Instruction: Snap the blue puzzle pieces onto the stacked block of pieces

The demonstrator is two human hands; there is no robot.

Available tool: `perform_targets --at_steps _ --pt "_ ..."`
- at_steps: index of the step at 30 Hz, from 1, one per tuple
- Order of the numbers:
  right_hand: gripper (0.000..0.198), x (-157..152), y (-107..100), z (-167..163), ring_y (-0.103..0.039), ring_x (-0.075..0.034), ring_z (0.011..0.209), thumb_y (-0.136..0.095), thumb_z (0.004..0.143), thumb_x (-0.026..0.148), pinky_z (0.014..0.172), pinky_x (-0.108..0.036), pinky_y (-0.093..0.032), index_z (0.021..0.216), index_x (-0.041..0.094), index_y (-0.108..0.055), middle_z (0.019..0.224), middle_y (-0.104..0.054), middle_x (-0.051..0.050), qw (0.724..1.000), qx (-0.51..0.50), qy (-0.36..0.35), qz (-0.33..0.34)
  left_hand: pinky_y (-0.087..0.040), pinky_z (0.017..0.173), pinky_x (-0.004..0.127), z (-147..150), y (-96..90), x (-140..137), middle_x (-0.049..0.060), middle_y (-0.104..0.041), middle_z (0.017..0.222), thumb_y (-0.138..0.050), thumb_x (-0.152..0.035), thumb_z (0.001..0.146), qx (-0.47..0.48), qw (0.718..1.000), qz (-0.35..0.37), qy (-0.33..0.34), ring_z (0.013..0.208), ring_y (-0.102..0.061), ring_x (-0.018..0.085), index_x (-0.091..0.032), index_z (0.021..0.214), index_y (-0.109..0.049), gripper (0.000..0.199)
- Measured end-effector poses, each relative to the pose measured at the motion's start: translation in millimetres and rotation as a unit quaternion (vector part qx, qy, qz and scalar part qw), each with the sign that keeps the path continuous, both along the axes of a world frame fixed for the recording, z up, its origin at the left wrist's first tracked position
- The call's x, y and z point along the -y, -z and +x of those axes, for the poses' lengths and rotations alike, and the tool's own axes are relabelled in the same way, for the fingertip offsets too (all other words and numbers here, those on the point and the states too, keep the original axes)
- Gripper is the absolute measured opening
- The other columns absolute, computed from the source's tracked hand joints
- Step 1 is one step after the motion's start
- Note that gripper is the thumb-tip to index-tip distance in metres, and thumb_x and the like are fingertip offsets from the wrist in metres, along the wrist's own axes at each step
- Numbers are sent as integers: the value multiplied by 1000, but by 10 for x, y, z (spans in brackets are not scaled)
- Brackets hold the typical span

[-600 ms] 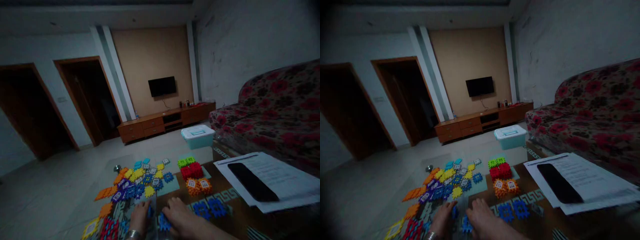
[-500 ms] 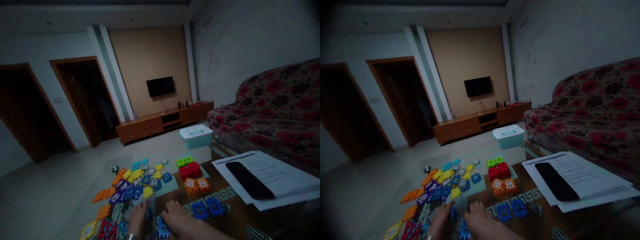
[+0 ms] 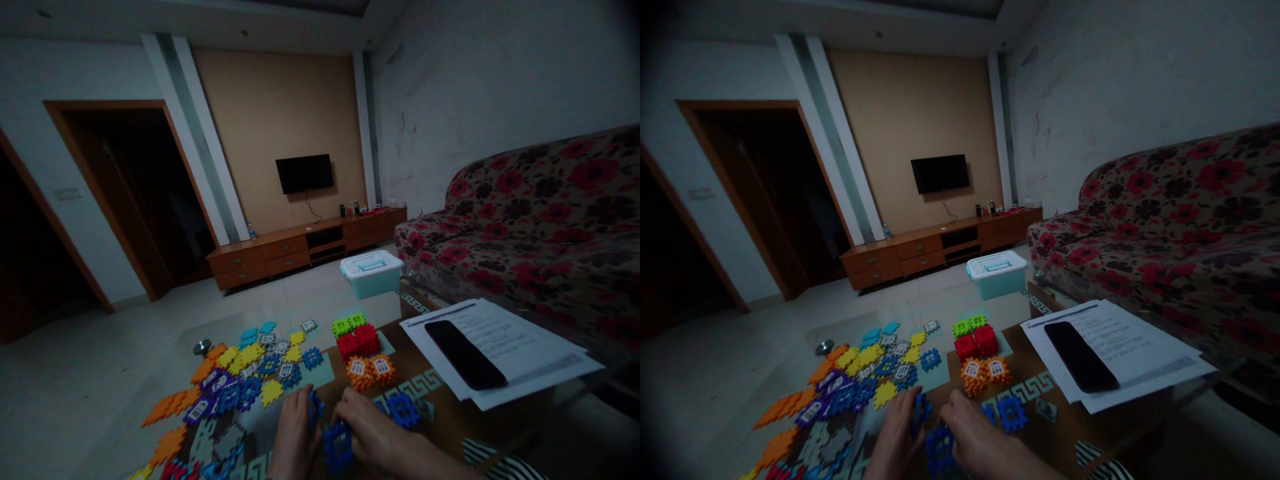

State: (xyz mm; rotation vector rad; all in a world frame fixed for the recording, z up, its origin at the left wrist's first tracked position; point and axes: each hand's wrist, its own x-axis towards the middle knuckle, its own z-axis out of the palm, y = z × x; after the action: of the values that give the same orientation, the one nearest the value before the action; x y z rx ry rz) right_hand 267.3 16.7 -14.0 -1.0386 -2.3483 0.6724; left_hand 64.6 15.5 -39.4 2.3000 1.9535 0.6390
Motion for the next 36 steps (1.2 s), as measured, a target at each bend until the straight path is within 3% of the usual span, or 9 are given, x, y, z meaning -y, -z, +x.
perform_targets --at_steps 4,8,13,20,23,28,33,36 --pt "40 -238 -168 392 -60 -22 91 -49 60 2 80 -31 -44 91 18 -69 95 -68 -7 996 -11 79 -26 -36 109 37 400 -65 38 14 -56 129 -45 -5 72 28 998 -13 47 122 -49 24 -10 132 -48 61" --pt "41 -452 -344 899 -63 -20 84 -50 60 6 73 -27 -44 91 19 -72 88 -72 -2 989 -23 111 -99 -31 114 38 767 -215 121 13 -51 138 -45 -1 64 25 986 -99 130 129 -42 24 -12 136 -45 73" --pt "30 -528 -231 1272 -63 -20 77 -58 66 17 65 -26 -43 92 14 -73 84 -73 -5 979 21 131 -156 -32 112 36 1101 -257 120 11 -52 138 -49 -1 57 22 968 -173 183 126 -44 25 -14 135 -48 79" --pt "37 -491 -196 1212 -61 -17 72 -55 64 8 59 -23 -39 95 15 -73 79 -72 -3 972 92 119 -178 -29 110 37 1166 -168 79 6 -46 146 -51 -11 68 0 969 -208 133 133 -37 25 -23 136 -49 70" --pt "39 -475 -214 1177 -63 -18 78 -52 65 5 66 -24 -42 94 17 -74 85 -73 -4 972 112 121 -168 -28 110 38 1126 -196 71 5 -43 149 -58 -17 66 -17 968 -223 118 135 -35 27 -25 137 -48 72" --pt "35 -431 -217 1195 -60 -24 93 -59 67 12 79 -30 -42 100 17 -72 100 -68 -9 971 141 143 -130 -32 105 37 1114 -281 74 4 -49 141 -56 -17 68 -23 966 -227 121 128 -41 26 -26 137 -47 70" --pt "63 -379 -123 1166 -54 -28 108 -77 51 15 90 -34 -41 113 20 -66 116 -61 -9 976 173 78 -103 -36 101 40 1136 -340 93 8 -53 135 -55 -16 68 -13 966 -227 121 122 -44 29 -23 132 -52 65" --pt "54 -322 -73 1090 -52 -31 111 -71 56 15 94 -40 -39 109 21 -65 118 -59 -11 976 196 68 -64 -36 101 41 1130 -336 96 9 -53 133 -56 -18 68 -3 965 -230 123 121 -44 29 -22 132 -52 64"
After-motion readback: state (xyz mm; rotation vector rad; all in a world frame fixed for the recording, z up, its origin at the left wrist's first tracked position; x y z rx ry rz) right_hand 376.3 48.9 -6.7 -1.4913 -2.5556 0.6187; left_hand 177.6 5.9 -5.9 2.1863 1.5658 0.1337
